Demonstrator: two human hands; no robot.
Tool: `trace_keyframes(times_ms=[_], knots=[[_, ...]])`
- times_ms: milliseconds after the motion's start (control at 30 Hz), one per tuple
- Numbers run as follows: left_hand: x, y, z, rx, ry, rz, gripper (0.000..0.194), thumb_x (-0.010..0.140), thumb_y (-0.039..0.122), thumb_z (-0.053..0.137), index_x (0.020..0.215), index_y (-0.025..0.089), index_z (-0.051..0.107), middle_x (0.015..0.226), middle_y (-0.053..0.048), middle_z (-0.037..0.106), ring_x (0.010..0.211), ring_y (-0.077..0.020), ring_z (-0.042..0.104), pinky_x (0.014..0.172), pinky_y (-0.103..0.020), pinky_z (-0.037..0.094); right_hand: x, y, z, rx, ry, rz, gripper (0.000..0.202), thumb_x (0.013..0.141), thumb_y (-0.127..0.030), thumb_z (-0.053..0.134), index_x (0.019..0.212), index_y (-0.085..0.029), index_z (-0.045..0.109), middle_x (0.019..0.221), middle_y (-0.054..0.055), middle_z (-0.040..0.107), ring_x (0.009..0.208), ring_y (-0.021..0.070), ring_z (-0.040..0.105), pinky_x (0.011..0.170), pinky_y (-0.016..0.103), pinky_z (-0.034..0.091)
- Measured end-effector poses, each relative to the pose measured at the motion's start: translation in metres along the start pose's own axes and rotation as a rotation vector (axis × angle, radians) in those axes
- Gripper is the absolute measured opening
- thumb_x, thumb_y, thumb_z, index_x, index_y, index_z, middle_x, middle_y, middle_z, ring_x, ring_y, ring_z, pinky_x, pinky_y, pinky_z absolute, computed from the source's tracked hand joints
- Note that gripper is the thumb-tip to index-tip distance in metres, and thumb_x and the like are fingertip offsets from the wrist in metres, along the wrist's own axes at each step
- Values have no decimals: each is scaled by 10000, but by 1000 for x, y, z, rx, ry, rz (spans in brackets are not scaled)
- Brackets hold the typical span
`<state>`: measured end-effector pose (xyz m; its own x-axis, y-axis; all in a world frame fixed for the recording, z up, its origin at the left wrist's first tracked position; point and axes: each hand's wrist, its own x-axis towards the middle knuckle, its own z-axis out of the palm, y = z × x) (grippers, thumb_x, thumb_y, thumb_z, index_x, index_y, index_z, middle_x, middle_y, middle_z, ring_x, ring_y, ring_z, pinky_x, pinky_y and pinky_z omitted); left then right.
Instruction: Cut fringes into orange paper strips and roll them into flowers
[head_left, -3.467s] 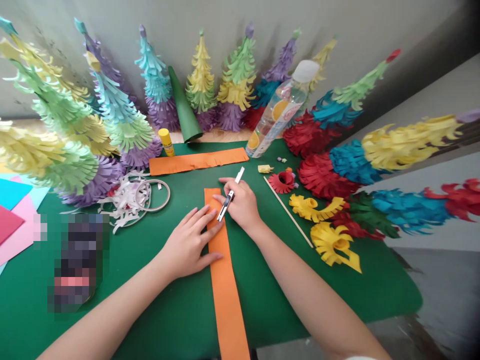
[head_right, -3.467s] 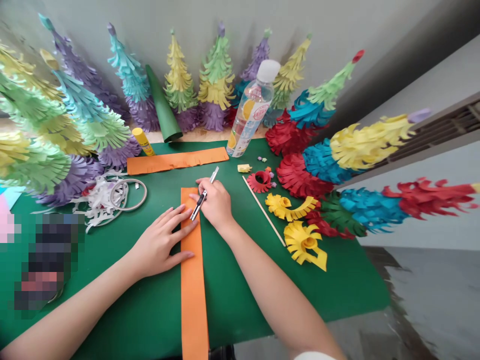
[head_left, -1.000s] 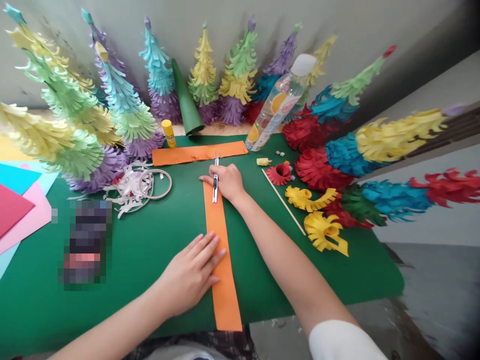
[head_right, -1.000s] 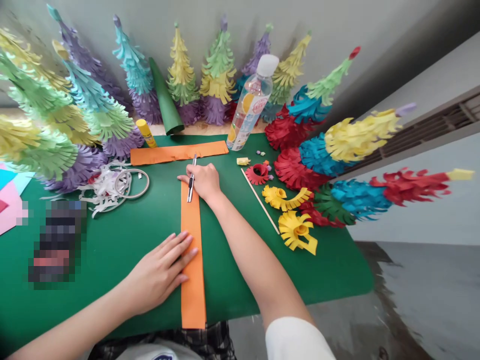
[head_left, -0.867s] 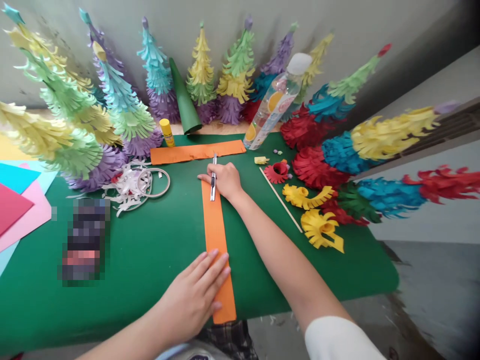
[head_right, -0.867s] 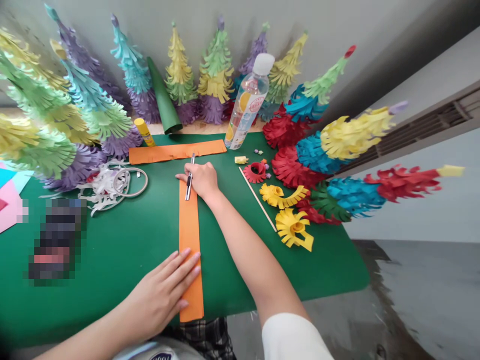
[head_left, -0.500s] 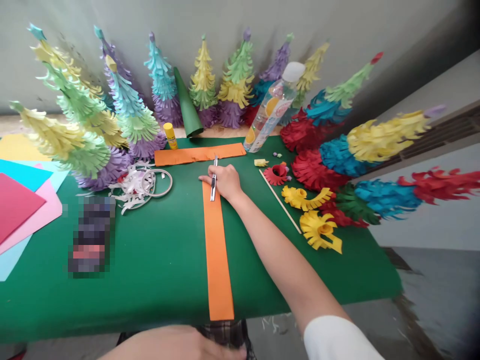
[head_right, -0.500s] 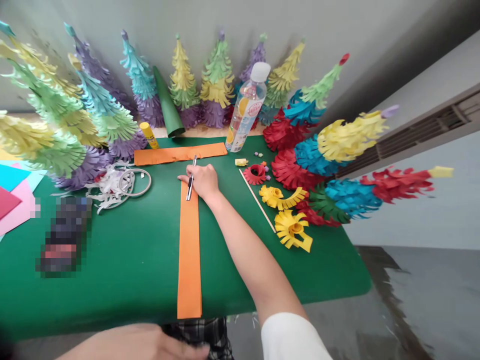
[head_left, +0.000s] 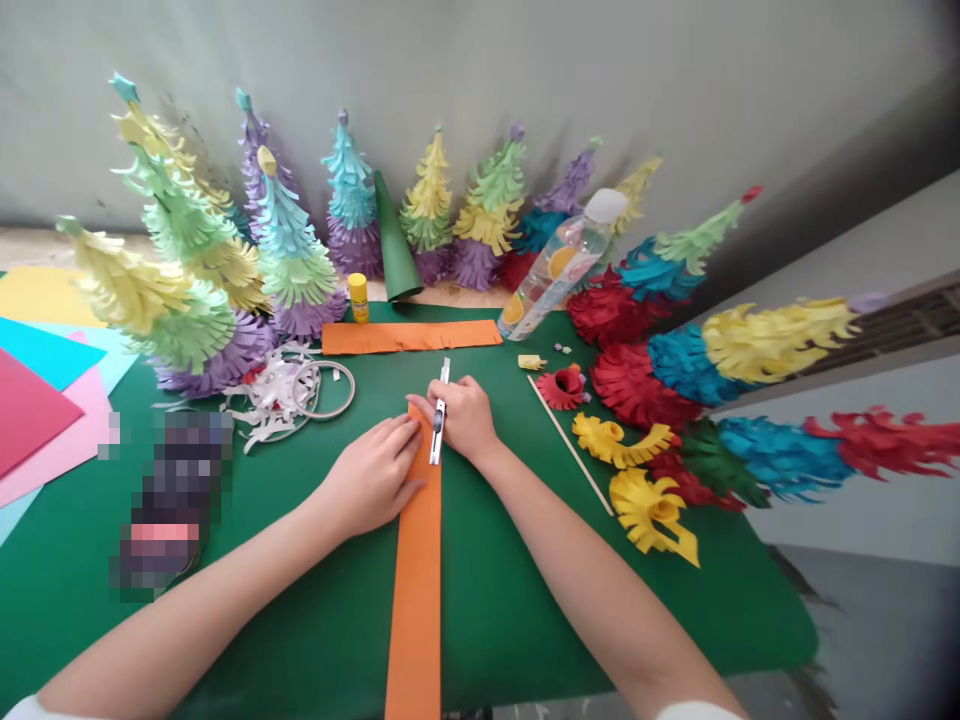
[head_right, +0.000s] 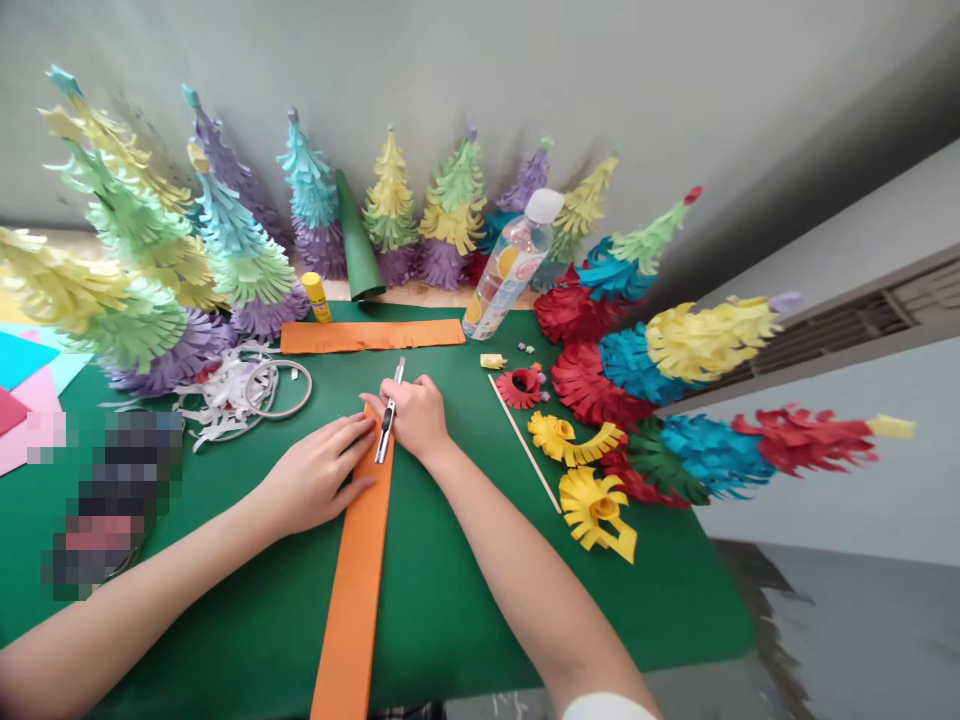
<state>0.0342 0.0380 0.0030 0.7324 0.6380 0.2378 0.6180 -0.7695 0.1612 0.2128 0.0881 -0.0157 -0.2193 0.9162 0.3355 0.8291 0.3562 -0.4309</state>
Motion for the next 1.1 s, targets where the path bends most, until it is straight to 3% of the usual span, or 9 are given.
trace_keyframes(times_ms=[67,200,333,467,533,633,767,967,1100], knots=[[-7,3,7,19,-1,-2,502,885,355,516,1245,7,546,1314,-230,541,1258,-354,488,1032,-474,451,-2,0,-2,172,37,47,553,906,-649,365,668,-200,581,542,12,608,523,138,511,680,287,380],[-17,9,10,-22,12,2,516,896,357,487,1227,-33,558,1279,-251,564,1274,-369,468,1056,-484,424,-2,5,-5,772,4,107,663,869,-741,251,1103,-220,587,649,-7,576,537,137,522,562,263,449],[-20,11,10,-61,5,-32,505,898,348,477,1244,-10,558,1294,-225,562,1280,-366,458,1081,-481,393,3,12,-3,1061,-13,146,558,856,-713,382,992,-227,621,753,-5,531,607,124,573,616,275,518],[-19,11,10,-92,-4,-56,540,911,348,447,1305,-18,502,1301,-206,561,1291,-350,449,1100,-462,376,6,17,-6,1033,-119,210,324,844,-521,604,895,-211,686,928,28,579,701,127,660,715,302,571],[-18,10,9,-106,4,-59,548,911,348,444,1310,-24,493,1311,-212,551,1297,-351,443,1099,-467,378,5,18,-9,1015,-170,227,199,808,-386,697,904,-212,702,928,31,613,733,137,691,718,286,584],[-18,8,9,-129,26,-80,520,907,348,459,1287,-2,523,1367,-225,499,1323,-362,408,1086,-481,390,4,18,-16,1076,-224,231,209,784,-261,730,984,-225,683,854,27,677,723,143,705,653,259,592],[-16,5,9,-130,43,-92,466,915,333,463,1248,24,562,1384,-235,478,1330,-358,401,1058,-481,417,6,19,-22,989,-252,148,53,758,-211,746,774,-194,699,822,56,702,736,160,691,627,268,581],[-13,6,9,-112,70,-117,446,933,337,435,1245,50,572,1345,-183,539,1312,-332,432,1046,-452,426,9,24,-23,818,-242,-44,96,770,-102,701,763,-197,694,737,42,706,662,145,670,596,256,540],[-12,8,10,-123,54,-154,483,938,347,423,1315,58,512,1377,-152,517,1331,-307,410,1074,-433,396,11,26,-24,783,-275,-43,77,781,-126,690,750,-197,690,717,42,707,632,143,668,562,243,530]])
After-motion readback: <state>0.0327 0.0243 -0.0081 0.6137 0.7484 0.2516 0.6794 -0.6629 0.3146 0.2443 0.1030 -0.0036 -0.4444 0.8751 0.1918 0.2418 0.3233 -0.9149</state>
